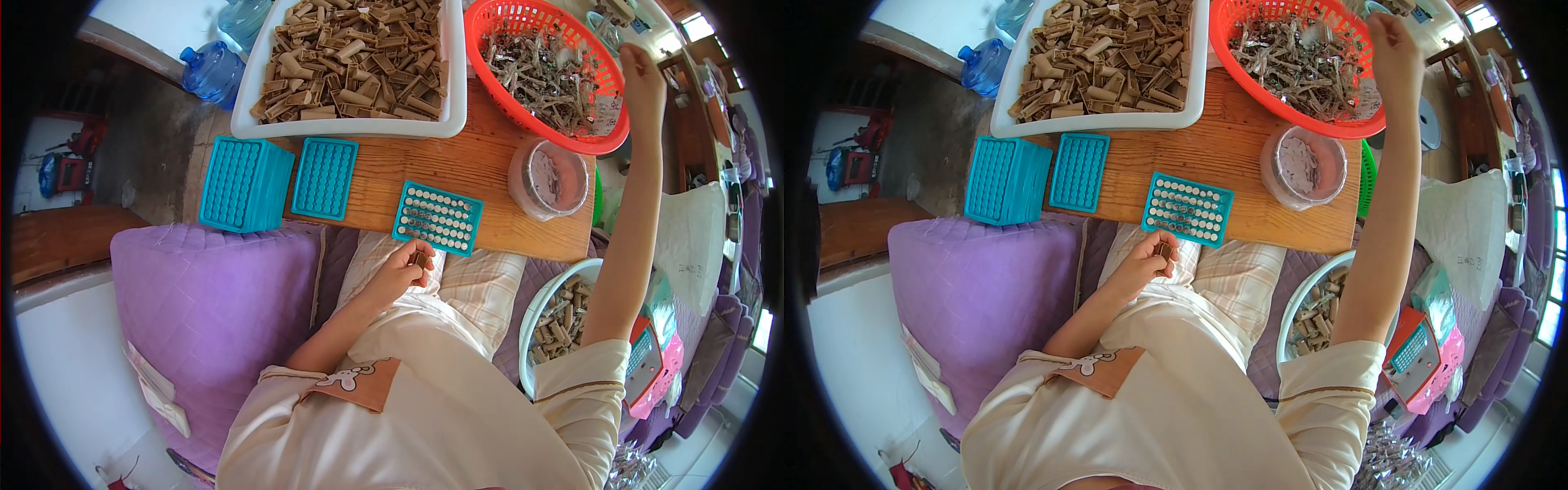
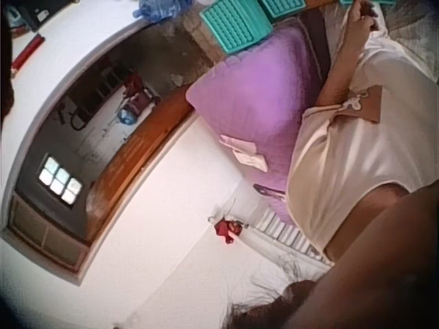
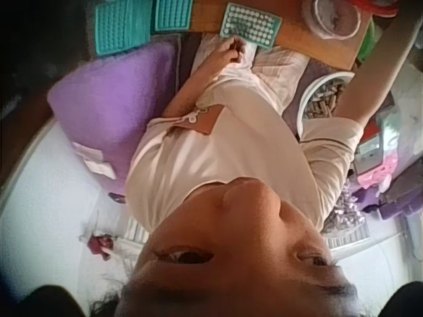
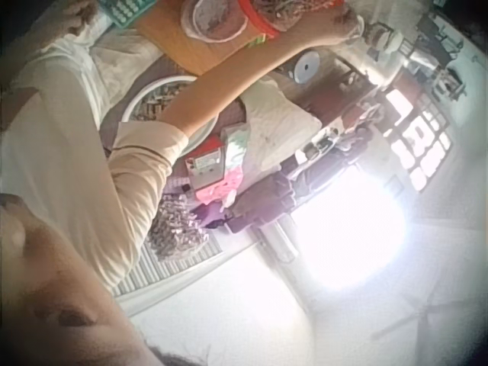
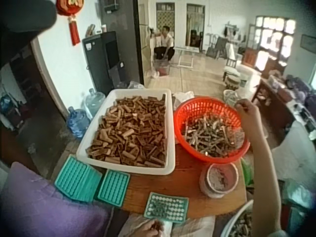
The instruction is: The person assembles electronic cork lights by hand, placing wiring, circuit components, and small batteries into the plastic casings. They test each light function and fit the casing halves together.
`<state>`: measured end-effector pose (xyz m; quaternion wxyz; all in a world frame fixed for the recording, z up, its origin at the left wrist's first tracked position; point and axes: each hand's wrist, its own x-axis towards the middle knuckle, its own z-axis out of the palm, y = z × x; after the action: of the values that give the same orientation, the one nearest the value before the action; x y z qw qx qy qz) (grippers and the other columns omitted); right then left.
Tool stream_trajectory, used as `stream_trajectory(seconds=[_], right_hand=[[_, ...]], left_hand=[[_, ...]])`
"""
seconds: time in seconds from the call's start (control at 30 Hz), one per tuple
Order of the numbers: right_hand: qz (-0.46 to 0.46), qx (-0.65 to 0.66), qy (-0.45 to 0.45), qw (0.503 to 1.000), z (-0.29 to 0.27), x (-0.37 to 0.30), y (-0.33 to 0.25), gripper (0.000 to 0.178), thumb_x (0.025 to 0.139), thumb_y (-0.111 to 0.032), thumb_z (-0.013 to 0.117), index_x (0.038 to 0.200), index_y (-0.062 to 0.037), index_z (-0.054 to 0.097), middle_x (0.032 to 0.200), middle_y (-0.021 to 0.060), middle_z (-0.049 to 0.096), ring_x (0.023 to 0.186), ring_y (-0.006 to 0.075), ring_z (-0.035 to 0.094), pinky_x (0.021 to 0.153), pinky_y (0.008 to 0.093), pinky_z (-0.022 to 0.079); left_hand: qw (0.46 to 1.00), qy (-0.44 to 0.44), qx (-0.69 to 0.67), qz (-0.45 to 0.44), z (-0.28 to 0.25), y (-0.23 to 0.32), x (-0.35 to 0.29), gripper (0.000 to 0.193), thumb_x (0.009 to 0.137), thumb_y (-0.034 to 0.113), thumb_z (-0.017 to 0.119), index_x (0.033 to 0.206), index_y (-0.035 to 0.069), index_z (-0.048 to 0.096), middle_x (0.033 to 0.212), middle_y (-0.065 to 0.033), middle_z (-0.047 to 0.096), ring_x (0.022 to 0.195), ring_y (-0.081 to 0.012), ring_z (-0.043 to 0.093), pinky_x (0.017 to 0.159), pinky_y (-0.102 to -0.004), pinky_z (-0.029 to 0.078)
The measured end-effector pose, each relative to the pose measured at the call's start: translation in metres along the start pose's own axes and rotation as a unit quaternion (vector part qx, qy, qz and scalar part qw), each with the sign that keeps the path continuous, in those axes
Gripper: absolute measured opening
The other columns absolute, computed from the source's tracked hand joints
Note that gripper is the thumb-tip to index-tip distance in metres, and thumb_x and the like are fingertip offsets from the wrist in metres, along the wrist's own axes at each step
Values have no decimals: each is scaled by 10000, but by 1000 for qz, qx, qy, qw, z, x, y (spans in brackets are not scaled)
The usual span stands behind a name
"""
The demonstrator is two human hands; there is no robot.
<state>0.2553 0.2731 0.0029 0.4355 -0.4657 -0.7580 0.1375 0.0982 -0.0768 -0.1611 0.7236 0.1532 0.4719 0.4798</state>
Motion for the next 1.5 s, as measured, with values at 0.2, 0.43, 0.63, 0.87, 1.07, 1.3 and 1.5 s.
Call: stream_trajectory(seconds=[0.2,0.43,0.63,0.87,1.07,1.3,1.5], right_hand=[[75,180,-96,976,3,-20,26,214,838,-208,485,918,-31,575,822,10,571,786,72,511,704,210,407],[206,416,-67,883,-8,-33,10,198,880,-204,406,949,-42,497,876,62,553,779,153,555,754,260,430],[144,601,-182,765,-7,-68,-3,195,886,-199,388,990,-46,450,821,57,523,670,131,534,663,251,448],[-4,259,-260,930,-3,-176,-83,179,740,-12,519,915,-35,544,719,35,530,565,110,491,484,221,387],[-297,119,-259,911,-8,-231,-112,319,576,-50,589,894,-52,566,734,10,555,602,136,504,492,251,422],[-226,147,-232,935,-11,-253,-111,297,581,-29,629,873,-44,575,711,11,562,578,143,504,491,252,429],[-134,195,-286,929,-14,-258,-112,233,605,-58,678,819,-52,586,674,39,566,556,157,529,478,249,431]], left_hand=[[1000,-5,2,6,0,-5,-1,275,689,-48,385,920,90,443,802,-18,447,623,-75,453,595,-204,398],[1000,6,11,1,2,-6,-3,281,684,-52,385,921,87,444,801,-18,449,622,-74,454,584,-194,390],[999,-20,10,30,9,0,-8,285,693,-39,367,938,86,444,804,-27,450,616,-86,437,577,-187,360],[988,-41,-29,147,19,15,-26,236,776,63,396,1008,46,440,814,-26,443,602,-55,395,551,-175,337],[948,36,150,279,41,41,-50,292,769,91,550,1045,21,485,841,-21,510,613,-24,438,536,-163,362],[949,76,171,253,49,39,-57,236,717,45,631,923,-9,529,776,-57,595,628,-37,525,539,-159,403],[952,68,141,264,45,26,-57,241,734,98,622,925,-6,517,769,-46,573,607,-28,485,526,-152,379]])
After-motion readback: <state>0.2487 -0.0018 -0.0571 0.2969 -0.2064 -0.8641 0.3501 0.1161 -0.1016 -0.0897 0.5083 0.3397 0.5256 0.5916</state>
